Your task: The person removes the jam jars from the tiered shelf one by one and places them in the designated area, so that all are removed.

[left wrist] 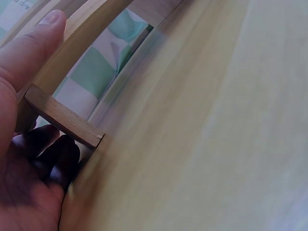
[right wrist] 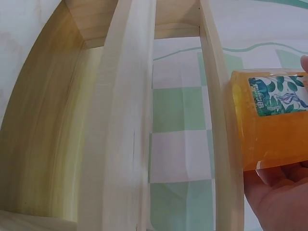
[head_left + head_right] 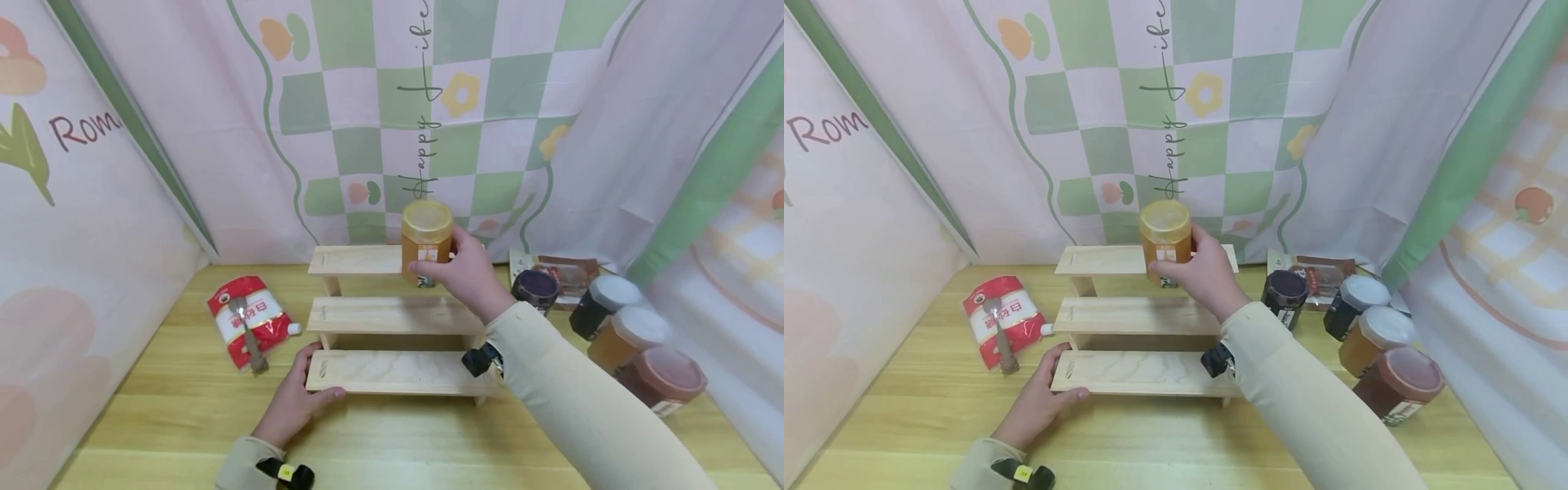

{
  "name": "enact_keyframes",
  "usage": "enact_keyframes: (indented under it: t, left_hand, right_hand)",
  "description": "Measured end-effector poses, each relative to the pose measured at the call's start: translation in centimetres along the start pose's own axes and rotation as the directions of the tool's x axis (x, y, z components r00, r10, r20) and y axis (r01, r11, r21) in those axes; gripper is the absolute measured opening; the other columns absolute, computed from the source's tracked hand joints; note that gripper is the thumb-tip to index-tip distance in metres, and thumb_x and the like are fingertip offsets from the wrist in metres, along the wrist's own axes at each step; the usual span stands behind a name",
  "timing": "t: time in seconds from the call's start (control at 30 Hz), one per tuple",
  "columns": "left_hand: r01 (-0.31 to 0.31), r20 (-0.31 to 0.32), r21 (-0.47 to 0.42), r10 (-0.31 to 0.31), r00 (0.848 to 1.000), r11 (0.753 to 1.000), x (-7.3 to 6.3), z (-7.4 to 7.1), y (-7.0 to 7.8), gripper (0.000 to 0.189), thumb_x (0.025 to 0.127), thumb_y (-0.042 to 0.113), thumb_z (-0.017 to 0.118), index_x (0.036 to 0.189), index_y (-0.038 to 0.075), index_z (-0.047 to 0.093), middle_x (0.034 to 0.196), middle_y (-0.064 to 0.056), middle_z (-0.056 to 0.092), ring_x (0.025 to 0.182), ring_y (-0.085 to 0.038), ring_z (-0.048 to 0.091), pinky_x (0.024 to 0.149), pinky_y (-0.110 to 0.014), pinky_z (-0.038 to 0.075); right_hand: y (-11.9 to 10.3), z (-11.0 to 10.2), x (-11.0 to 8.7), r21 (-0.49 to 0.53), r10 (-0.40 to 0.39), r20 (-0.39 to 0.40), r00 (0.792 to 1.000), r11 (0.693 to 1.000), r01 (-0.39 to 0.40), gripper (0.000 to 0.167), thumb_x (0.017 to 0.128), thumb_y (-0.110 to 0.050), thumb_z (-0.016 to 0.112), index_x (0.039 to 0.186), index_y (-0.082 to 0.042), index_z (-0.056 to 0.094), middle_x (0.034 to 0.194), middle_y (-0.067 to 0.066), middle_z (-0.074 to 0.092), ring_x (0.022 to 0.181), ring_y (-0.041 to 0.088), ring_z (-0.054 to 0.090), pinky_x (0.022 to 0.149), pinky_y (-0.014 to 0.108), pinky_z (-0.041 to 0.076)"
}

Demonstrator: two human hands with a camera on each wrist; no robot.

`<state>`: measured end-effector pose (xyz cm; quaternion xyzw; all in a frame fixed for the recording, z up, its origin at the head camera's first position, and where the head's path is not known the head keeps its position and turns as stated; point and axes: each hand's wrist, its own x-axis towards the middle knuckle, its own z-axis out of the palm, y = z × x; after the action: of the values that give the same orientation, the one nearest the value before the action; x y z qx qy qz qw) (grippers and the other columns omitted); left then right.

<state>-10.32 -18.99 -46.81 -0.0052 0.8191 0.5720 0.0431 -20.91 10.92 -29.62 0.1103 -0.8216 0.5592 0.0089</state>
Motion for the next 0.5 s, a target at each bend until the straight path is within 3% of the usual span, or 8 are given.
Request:
enact_keyframes:
  t: [0.5]
  left_hand:
    - [0.004,0.007,-0.017,-0.004,1.0,1.0,-0.1,0.0,0.2,0.102,0.071,0.033,0.09,0.153,0.016,0.031,0.136,-0.01,0.056,0.12,-0.028,0.057,0.107,-0.055,0.041]
  right_hand:
    - [-0.3,-2.0,-3.1,0.003,-0.032,0.011,0.999,0.999,0.032,0.073,0.08,-0.031,0.086,0.142,-0.019,0.049,0.127,0.006,0.059,0.111,0.027,0.062,0.085,0.04,0.058]
